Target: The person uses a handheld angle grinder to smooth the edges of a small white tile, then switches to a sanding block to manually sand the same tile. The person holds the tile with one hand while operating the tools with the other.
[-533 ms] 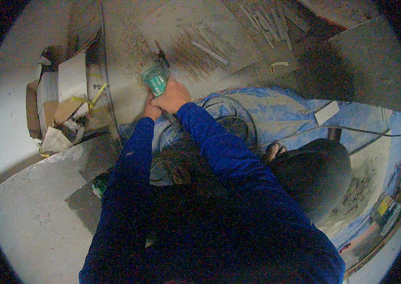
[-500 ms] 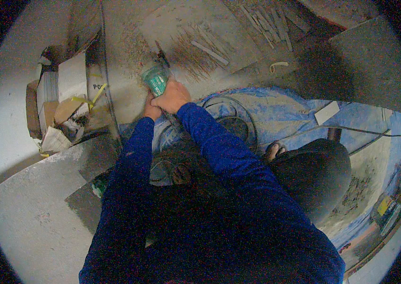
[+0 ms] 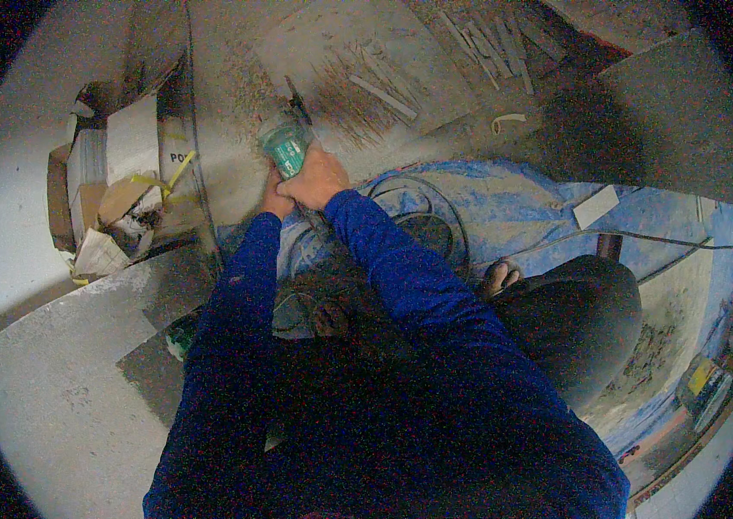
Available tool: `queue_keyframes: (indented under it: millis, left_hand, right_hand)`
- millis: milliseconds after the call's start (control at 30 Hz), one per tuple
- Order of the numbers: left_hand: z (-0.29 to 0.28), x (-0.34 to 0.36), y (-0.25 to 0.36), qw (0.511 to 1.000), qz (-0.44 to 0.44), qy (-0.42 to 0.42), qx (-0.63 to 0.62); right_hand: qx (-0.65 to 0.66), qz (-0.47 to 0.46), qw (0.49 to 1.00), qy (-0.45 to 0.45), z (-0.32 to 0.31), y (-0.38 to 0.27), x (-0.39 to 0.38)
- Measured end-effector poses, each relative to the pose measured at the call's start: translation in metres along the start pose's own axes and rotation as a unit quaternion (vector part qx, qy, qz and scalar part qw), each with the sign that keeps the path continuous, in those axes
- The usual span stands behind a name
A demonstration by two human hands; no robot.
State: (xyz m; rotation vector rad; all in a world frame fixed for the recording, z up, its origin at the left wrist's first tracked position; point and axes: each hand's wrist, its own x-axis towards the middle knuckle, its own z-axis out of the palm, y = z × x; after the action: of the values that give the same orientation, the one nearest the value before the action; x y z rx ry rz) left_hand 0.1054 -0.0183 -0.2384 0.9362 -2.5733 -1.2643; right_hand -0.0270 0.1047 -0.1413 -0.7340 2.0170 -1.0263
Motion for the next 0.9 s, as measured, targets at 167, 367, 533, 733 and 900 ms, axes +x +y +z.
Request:
queue_keyframes:
  millis: [167, 367, 533, 733, 900]
  left_hand:
    - [-0.0029, 0.0029, -0.0011, 0.999, -0.021, -0.013, -0.036]
    - [-0.0005, 0.0012, -0.0022, 1.000, 0.024, -0.010, 0.015]
    - [0.0044, 0.0015, -0.0060, 0.998, 0.036, 0.043, 0.037]
    - [-0.0013, 0.0014, 0.0003, 0.997, 0.043, -0.004, 0.063]
    - [0.0019, 0.0013, -0.0009, 0.999, 0.031, 0.030, -0.010]
  right_hand:
    - [-0.001, 0.003, 1.000, -0.002, 0.0002, 0.0009, -0.0011]
    - [0.006, 0.004, 1.000, -0.007, -0.0014, 0.0008, -0.0029]
    - [-0.001, 0.005, 1.000, -0.001, -0.0023, -0.0002, -0.0051]
    - [0.004, 0.007, 1.000, -0.001, -0.0022, -0.0006, -0.0057]
    - [0.004, 0.006, 1.000, -0.002, -0.0012, 0.0011, -0.0066]
